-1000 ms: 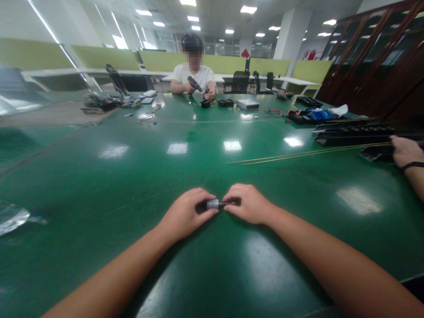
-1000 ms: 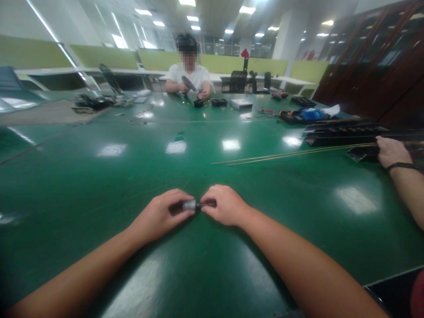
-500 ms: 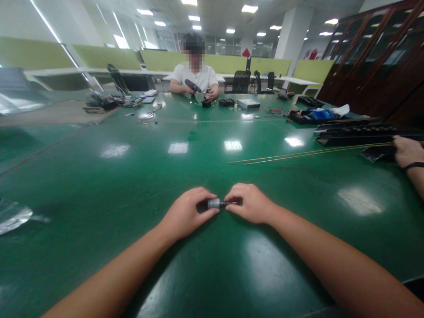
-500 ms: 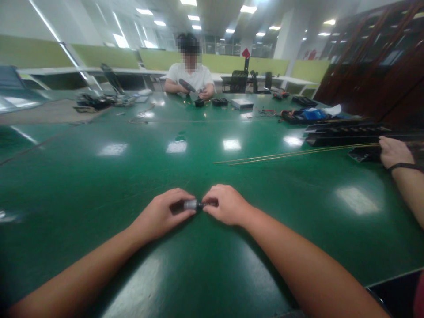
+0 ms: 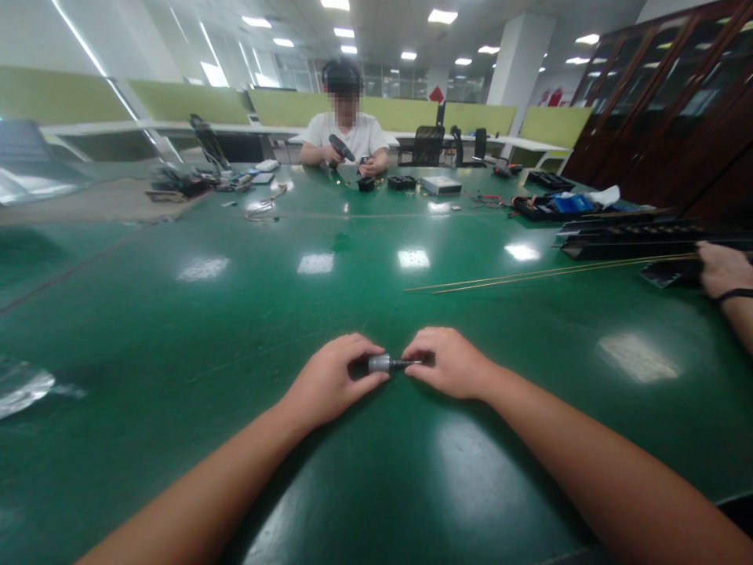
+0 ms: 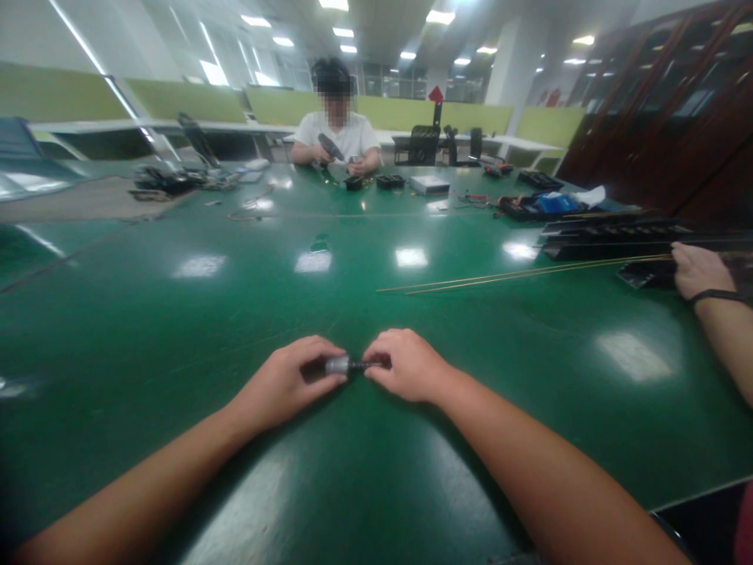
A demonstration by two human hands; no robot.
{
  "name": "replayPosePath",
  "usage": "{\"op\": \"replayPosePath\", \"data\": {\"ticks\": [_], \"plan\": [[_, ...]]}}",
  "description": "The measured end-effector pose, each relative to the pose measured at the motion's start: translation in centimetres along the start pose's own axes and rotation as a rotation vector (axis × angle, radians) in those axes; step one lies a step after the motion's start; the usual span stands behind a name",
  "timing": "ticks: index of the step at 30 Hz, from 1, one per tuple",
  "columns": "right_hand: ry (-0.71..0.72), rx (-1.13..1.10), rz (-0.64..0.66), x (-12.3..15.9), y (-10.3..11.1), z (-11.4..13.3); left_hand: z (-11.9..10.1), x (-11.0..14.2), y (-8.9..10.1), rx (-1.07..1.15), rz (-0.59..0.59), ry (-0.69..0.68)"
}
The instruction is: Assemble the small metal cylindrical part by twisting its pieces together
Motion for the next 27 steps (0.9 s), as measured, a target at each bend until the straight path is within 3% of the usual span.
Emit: {"op": "replayPosePath", "data": {"ticks": [27], "plan": [[0.025,0.049,0.004,0.1,1.1,-0.6,0.3,0.2,0.0,-0.002,0.005,0.039]]}}
Point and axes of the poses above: each hand's wrist, its own x-axis away from the middle knuckle, its own y-axis out of the back of the hand, z = x × y, the point moved 7 cm from there along -x, towards the middle knuckle, and after that the axes turned 10 degrees about -z, right-handed, at the moved point
